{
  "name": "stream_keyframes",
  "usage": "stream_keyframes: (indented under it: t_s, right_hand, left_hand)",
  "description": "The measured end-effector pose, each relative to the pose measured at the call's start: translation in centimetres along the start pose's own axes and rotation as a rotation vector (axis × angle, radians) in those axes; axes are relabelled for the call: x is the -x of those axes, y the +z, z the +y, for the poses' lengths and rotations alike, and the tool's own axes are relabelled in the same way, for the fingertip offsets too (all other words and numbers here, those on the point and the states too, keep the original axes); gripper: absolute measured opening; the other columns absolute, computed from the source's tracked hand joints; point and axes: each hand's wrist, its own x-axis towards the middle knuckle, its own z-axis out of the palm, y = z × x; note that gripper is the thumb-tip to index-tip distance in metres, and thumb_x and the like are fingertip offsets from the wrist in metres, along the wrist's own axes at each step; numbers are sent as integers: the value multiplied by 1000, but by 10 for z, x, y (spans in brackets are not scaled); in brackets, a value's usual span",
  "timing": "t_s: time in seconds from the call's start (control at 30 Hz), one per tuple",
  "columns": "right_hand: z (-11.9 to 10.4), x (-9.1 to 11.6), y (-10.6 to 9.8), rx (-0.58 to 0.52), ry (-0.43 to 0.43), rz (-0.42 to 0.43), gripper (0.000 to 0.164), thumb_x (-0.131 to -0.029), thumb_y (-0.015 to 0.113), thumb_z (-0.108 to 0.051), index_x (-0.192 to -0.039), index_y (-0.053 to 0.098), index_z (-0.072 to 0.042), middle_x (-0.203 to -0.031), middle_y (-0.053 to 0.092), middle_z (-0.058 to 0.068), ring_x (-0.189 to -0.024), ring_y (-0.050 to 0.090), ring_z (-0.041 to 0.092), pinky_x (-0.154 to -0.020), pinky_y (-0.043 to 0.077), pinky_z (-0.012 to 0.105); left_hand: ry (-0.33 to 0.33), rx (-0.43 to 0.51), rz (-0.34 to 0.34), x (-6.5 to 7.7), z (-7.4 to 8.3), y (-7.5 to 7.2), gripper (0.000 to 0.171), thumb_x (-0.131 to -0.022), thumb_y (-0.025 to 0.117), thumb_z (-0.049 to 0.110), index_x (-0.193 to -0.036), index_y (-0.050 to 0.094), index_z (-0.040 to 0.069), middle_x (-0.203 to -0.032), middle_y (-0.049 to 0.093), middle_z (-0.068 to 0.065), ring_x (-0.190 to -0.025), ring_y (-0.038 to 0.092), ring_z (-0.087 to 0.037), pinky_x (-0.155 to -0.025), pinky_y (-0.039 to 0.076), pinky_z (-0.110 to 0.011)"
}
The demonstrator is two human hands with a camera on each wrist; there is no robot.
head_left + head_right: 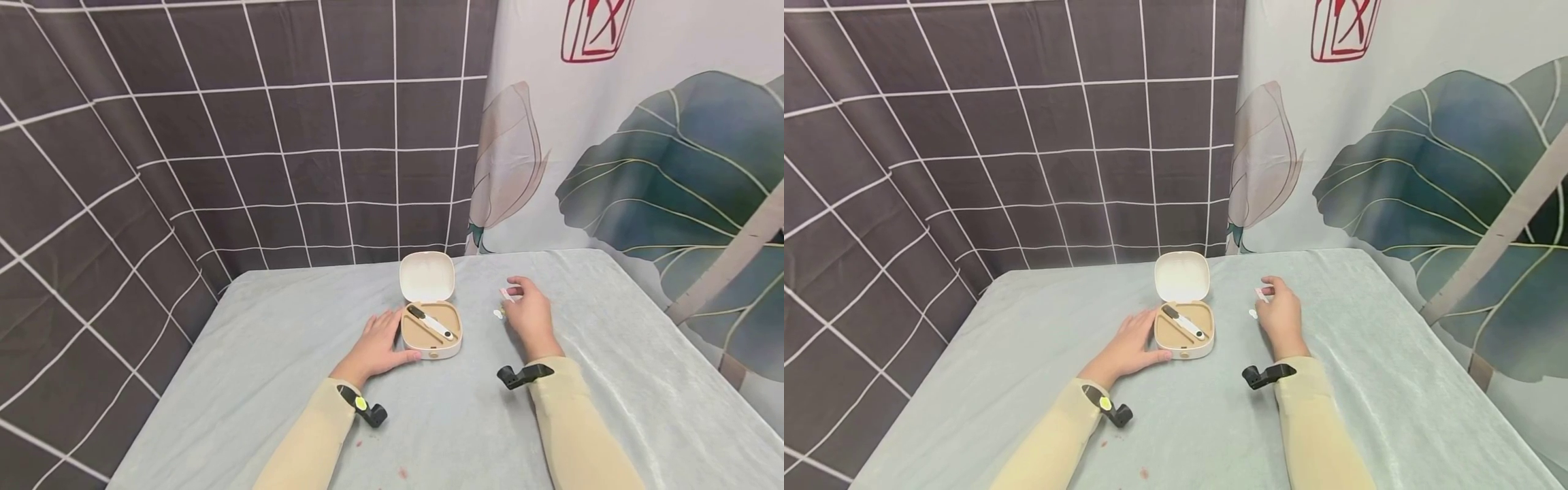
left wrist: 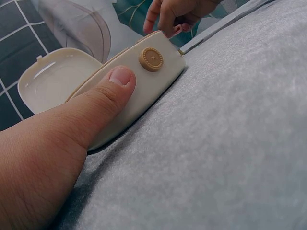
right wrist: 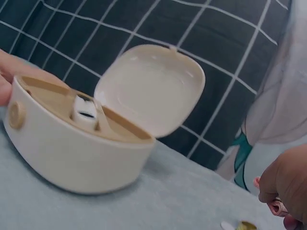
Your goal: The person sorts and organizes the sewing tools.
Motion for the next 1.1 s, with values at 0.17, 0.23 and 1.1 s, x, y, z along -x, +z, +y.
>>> stream_keyframes:
  t_s: [0.17,0.23,1.1]
  right_hand:
    - [-14,1,5,-29,-12,-51,50,-84,56,4,-134,58,-1,-116,69,22,-98,66,35,-78,50,37]
    - [-20,2,7,-35,-27,-64,50,-84,56,5,-134,58,-2,-117,69,21,-99,65,35,-80,50,38]
    - [-50,15,34,-30,-134,-170,48,-81,57,6,-128,62,-3,-111,72,17,-87,64,28,-76,50,37]
  left_hand:
    - [0,5,-2,0,1,0,107,-84,63,74,-163,20,16,-165,29,-6,-152,25,-32,-124,10,-53]
    - [0,4,-2,0,0,0,107,-83,63,74,-163,20,17,-165,29,-6,-152,24,-31,-124,9,-53]
    - [-12,6,-6,-1,0,1,106,-84,62,75,-163,20,17,-165,30,-7,-152,25,-32,-124,10,-54]
